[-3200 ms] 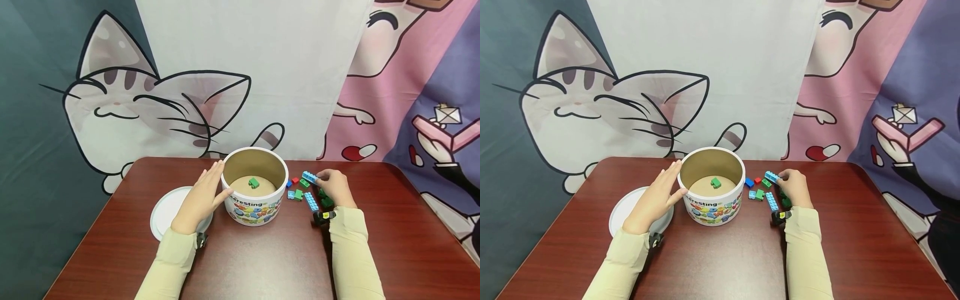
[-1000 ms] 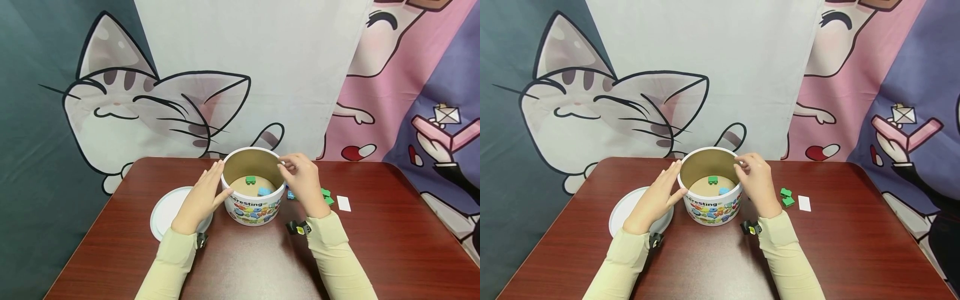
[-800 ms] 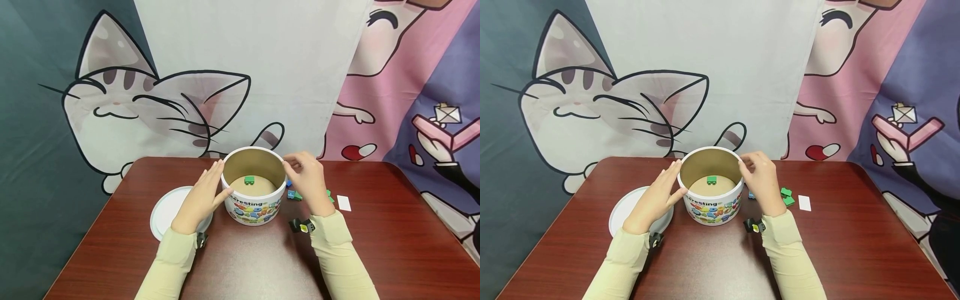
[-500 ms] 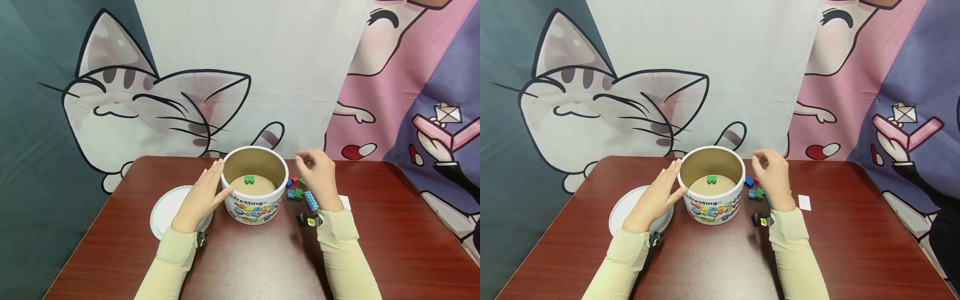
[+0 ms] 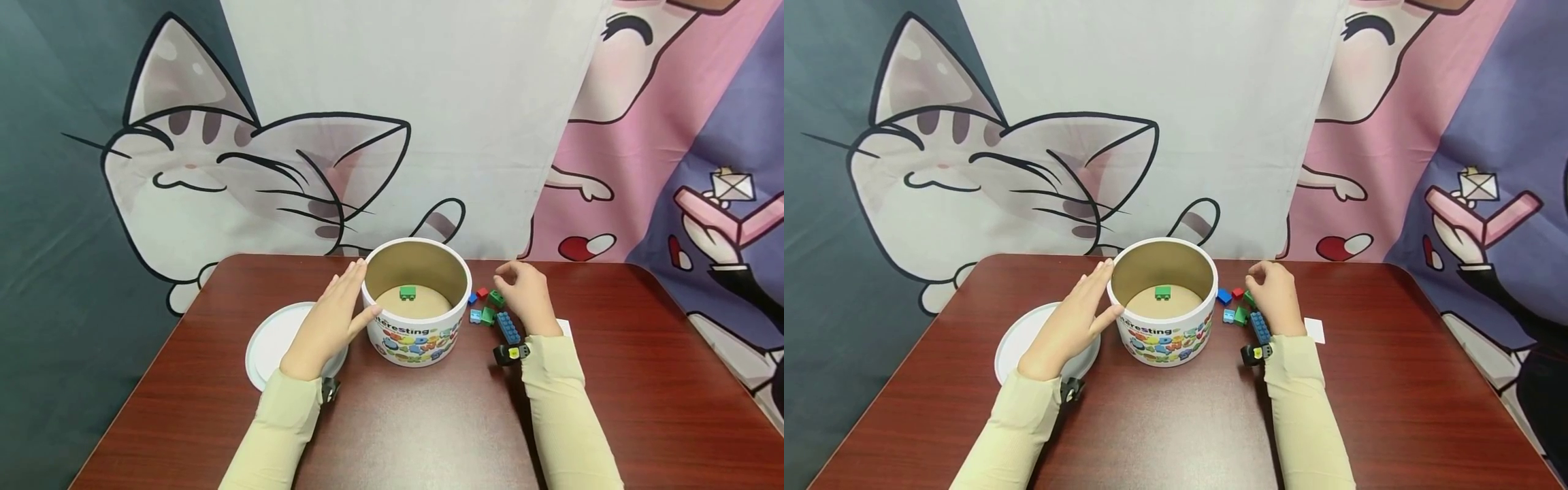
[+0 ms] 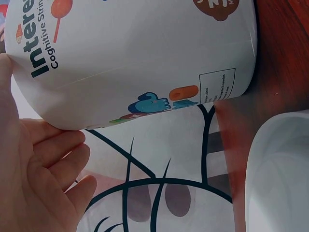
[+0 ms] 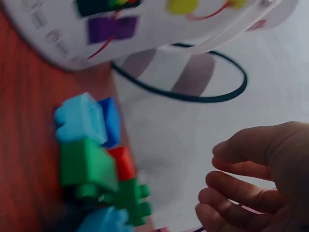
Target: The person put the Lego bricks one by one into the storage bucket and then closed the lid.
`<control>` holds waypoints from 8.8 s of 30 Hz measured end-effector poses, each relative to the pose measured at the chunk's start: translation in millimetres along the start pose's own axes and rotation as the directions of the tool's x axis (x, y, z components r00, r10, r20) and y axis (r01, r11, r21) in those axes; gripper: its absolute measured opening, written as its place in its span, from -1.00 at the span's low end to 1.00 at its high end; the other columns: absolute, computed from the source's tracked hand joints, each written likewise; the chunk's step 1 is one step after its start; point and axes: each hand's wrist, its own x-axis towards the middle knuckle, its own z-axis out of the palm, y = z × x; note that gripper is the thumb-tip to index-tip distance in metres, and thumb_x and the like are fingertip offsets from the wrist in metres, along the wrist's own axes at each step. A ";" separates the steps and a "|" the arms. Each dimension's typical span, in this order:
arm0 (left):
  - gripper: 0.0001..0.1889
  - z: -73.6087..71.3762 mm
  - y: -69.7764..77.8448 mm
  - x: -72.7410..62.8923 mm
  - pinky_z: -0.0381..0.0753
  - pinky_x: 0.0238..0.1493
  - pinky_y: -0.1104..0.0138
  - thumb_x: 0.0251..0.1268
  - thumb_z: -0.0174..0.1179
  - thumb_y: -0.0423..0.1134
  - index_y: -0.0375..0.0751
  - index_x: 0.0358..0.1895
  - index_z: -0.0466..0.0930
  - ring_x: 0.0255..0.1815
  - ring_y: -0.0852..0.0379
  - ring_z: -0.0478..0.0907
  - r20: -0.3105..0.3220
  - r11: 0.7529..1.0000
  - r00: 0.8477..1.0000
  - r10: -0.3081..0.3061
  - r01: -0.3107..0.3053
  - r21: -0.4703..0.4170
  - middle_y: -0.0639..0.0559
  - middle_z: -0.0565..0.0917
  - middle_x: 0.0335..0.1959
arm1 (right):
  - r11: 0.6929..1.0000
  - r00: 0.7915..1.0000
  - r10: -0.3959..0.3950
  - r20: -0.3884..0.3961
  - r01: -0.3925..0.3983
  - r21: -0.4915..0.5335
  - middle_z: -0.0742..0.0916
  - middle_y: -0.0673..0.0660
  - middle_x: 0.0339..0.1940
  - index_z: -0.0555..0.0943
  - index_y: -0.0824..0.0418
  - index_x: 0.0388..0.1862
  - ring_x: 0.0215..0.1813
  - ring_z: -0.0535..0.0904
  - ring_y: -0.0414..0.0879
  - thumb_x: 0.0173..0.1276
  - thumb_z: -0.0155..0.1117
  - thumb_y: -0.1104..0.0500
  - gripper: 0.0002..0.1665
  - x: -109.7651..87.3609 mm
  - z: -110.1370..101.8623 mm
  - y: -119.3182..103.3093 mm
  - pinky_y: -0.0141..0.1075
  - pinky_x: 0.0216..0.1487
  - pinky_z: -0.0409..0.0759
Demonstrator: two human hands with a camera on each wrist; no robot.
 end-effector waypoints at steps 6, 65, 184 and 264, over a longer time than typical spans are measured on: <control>-0.14 -0.5 0.7 -0.2 -0.06 0.63 0.05 0.51 0.11 0.14 -0.31 0.62 0.00 0.65 0.00 -0.02 0.007 1.000 1.000 -0.009 0.009 -0.008 -0.12 0.09 0.63 | 0.996 0.989 0.081 0.124 -0.076 -0.046 0.74 0.41 -0.05 0.67 0.44 -0.03 -0.01 0.61 0.27 0.40 0.26 0.26 -0.72 1.4 8.0 14.4 0.17 0.11 0.59; -0.15 1.4 -1.7 -0.2 -0.06 0.63 0.04 0.51 0.13 0.09 -0.32 0.62 0.01 0.65 -0.05 -0.01 -0.015 1.000 1.000 0.020 -0.020 -0.002 -0.15 0.11 0.63 | 0.991 0.988 -0.119 -0.103 0.125 0.051 0.75 0.28 -0.18 0.75 0.35 -0.08 -0.17 0.67 0.11 0.41 0.32 0.23 -0.77 -6.3 -12.1 -38.5 0.06 -0.09 0.69; -0.17 3.7 -1.6 0.3 -0.01 0.62 0.05 0.52 0.14 0.08 -0.32 0.61 0.02 0.64 -0.07 0.02 -0.014 0.999 1.000 0.006 -0.006 -0.031 -0.14 0.12 0.62 | 0.985 0.949 0.170 0.267 -0.153 -0.084 0.76 0.36 -0.17 0.69 0.49 -0.06 -0.13 0.64 0.17 0.35 0.39 0.23 -0.67 12.4 29.0 14.4 0.07 0.02 0.67; -0.14 1.4 -0.7 -0.3 -0.01 0.62 0.04 0.52 0.09 0.15 -0.29 0.63 -0.02 0.65 -0.01 -0.03 -0.007 1.000 1.000 0.011 -0.011 -0.020 -0.11 0.08 0.64 | 0.939 0.927 -0.280 -0.250 0.319 0.132 0.72 0.22 -0.26 0.74 0.33 -0.20 -0.24 0.66 0.03 0.33 0.43 0.23 -0.83 -15.8 -10.5 -100.5 -0.11 -0.20 0.69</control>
